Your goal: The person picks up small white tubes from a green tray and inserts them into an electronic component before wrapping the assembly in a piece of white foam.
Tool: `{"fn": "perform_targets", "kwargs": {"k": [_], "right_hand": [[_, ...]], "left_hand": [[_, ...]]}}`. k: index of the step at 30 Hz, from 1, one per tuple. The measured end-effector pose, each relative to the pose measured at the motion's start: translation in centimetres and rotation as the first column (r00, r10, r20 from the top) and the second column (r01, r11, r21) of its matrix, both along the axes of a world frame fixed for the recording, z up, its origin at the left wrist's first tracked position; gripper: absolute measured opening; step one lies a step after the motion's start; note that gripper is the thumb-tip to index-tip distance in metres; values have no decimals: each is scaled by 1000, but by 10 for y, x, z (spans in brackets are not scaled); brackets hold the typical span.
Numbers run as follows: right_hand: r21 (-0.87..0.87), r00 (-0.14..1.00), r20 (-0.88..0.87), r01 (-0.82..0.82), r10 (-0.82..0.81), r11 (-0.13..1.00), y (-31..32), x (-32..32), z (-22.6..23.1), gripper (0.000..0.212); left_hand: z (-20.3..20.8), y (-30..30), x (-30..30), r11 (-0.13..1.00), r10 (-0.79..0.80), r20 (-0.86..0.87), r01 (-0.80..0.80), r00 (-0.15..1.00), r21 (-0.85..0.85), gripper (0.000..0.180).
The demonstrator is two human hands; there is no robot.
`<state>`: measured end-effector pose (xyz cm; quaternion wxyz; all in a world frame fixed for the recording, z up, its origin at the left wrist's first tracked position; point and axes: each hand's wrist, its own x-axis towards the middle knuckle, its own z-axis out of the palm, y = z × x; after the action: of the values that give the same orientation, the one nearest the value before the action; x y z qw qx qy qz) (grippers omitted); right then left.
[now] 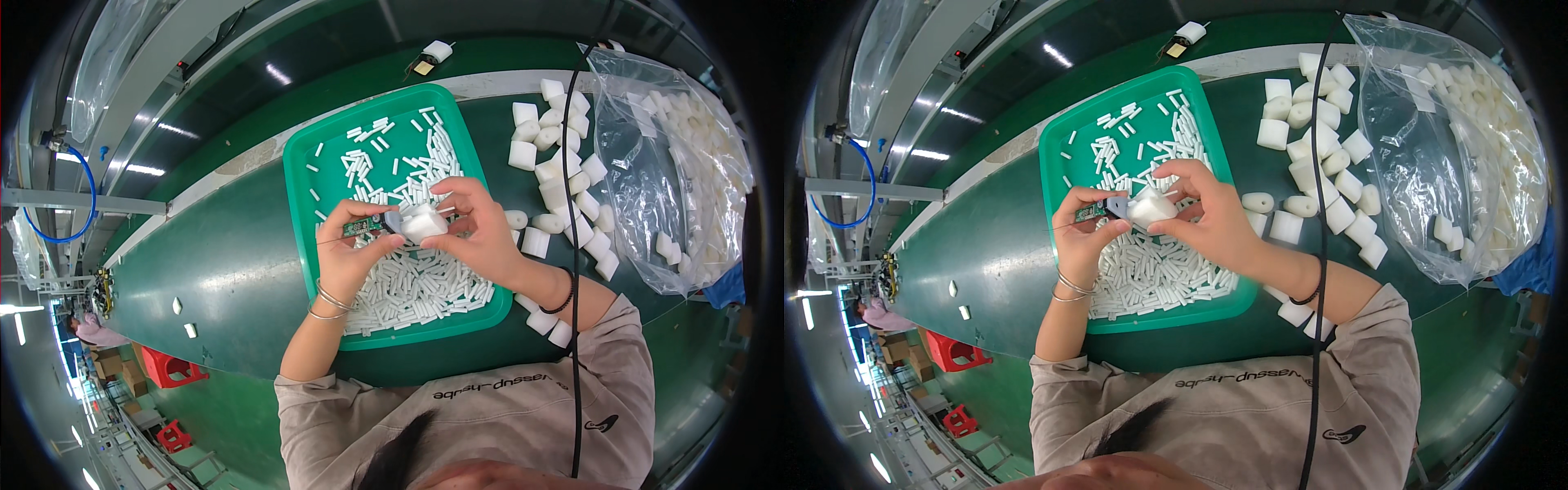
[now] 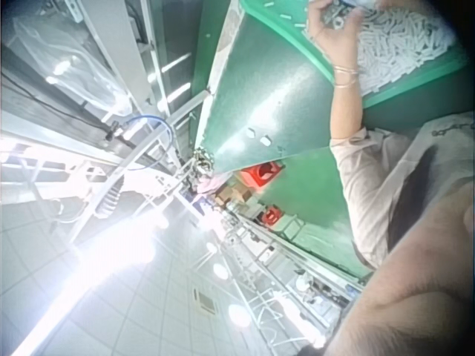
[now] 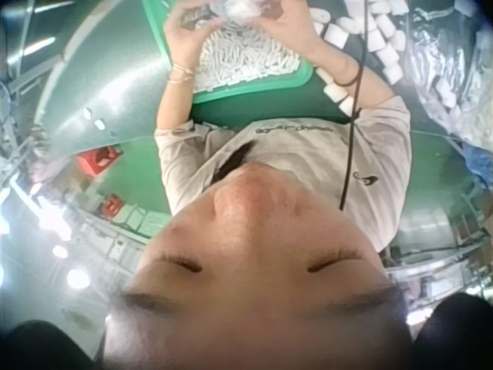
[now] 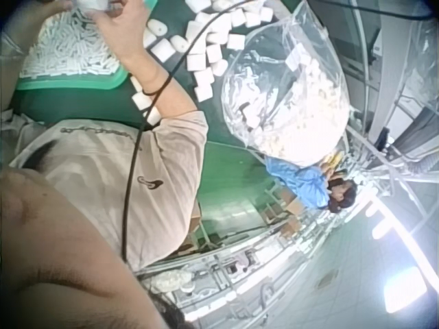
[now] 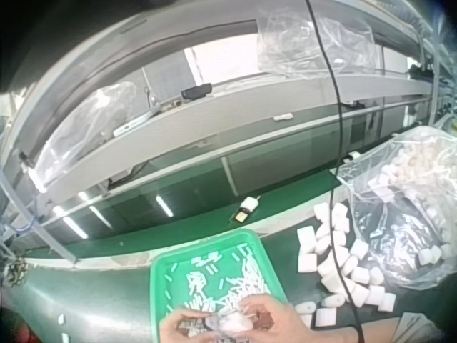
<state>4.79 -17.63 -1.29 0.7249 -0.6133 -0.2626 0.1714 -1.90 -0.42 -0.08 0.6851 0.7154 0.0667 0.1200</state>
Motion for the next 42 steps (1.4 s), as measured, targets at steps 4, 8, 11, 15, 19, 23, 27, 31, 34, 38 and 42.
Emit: {"fn": "perform_targets", "kwargs": {"k": [4, 8, 11, 15, 19, 23, 27, 31, 34, 38, 42], "right_hand": [[45, 992, 103, 70, -74, 997, 2, -4, -8, 42], [9, 978, 192, 84, -84, 996, 0, -2, -13, 38], [8, 971, 224, 85, -84, 996, -1, -4, -9, 36], [-1, 964, 258, 74, -71, 997, 0, -3, -8, 33], [-10, 945, 319, 84, -76, 996, 0, -2, -12, 31], [29, 973, 220, 70, -75, 997, 4, -2, -9, 27], [42, 987, 150, 45, -51, 998, 1, 3, -14, 27], [126, 999, 13, 46, -48, 991, 0, 3, -16, 30], [86, 994, 94, 43, -51, 995, -2, 5, -16, 31], [110, 998, 68, -6, -2, 994, 4, 0, -10, 33], [123, 984, 172, 18, -39, 992, 7, 0, -3, 44]], "left_hand": [[-4, 3, 1, 997, -35, -53, 31, 998, -76, 34], [-8, 5, 2, 994, -90, -70, 85, 993, -71, 33], [-1, 3, 0, 988, -118, -132, 103, 984, -118, 33], [-6, 5, 1, 985, -147, -142, 131, 979, -115, 33], [-9, 5, 0, 978, -205, -133, 198, 970, -60, 33], [-6, 2, -2, 991, -130, -130, 133, 983, 17, 31], [-2, -5, -1, 983, -65, -39, 71, 997, 167, 33], [4, -12, 1, 992, -102, -42, 105, 994, 72, 40], [8, -13, 1, 993, -118, -49, 118, 992, 3, 39], [2, 0, -2, 971, -179, 48, 169, 983, 169, 30], [14, 41, 18, 987, 146, 91, -152, 985, 55, 27]]}}
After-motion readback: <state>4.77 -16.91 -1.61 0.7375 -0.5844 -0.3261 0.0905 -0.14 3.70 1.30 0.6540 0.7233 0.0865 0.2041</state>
